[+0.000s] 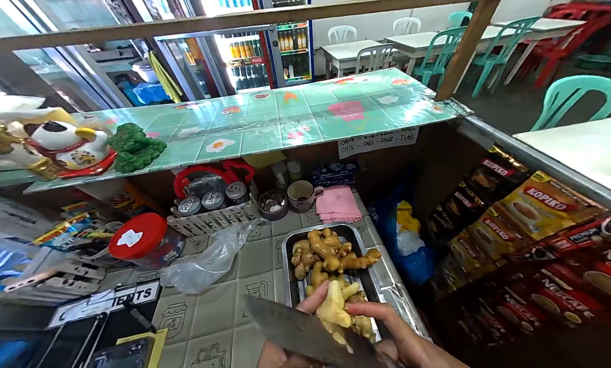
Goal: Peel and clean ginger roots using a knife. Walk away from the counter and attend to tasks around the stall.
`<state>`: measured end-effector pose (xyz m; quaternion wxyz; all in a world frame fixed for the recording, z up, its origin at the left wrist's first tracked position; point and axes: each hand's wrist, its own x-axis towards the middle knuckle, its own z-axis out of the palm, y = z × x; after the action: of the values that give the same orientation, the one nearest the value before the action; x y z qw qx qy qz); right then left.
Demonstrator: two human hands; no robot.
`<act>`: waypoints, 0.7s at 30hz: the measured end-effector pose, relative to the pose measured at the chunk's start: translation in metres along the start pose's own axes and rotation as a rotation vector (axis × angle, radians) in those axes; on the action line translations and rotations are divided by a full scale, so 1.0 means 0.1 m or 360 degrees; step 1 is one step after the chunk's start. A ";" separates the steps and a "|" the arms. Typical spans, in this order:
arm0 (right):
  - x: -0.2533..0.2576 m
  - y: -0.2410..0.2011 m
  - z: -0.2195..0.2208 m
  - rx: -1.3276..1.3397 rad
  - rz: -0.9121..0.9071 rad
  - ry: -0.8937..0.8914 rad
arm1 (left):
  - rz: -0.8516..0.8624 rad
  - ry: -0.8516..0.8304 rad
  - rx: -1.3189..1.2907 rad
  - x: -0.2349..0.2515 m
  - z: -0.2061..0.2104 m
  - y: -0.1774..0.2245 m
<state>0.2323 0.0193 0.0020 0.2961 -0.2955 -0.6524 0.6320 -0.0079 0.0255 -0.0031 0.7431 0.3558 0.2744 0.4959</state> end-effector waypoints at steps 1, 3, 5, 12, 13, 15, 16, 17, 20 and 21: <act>-0.01 -0.01 -0.01 -0.0171 0.0012 0.0005 | -0.0003 -0.0034 0.0070 0.02 -0.02 0.00; -0.03 -0.03 -0.02 -0.0485 0.0039 0.0034 | -0.0007 -0.0019 0.0162 0.04 -0.02 0.01; -0.04 -0.06 -0.04 -0.0632 0.0060 0.0013 | -0.0021 0.0007 0.0130 0.04 -0.03 0.00; -0.05 -0.07 -0.03 -0.0572 -0.0009 0.0103 | 0.0048 0.0076 0.0014 0.05 0.02 -0.07; -0.05 -0.08 -0.02 -0.0559 -0.0007 0.0125 | 0.0073 0.0097 -0.0002 0.04 0.02 -0.07; -0.06 -0.08 0.00 -0.0561 -0.0016 0.0184 | 0.0072 0.0148 -0.0008 0.04 0.00 -0.09; -0.06 -0.09 0.01 -0.0588 -0.0013 0.0202 | 0.0051 0.0148 0.0014 0.05 -0.02 -0.09; -0.06 -0.09 0.02 -0.0621 -0.0015 0.0230 | 0.0024 0.0125 0.0046 0.06 -0.05 -0.09; -0.06 -0.12 0.06 -0.0712 -0.0018 0.0278 | -0.0021 0.0049 0.0142 0.08 -0.10 -0.09; -0.06 -0.12 0.07 -0.0718 -0.0018 0.0273 | -0.0031 0.0040 0.0156 0.07 -0.10 -0.08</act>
<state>0.2307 0.0101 0.0141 0.2804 -0.4030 -0.7512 0.4411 -0.0085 0.0327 -0.0154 0.7261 0.3830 0.3111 0.4790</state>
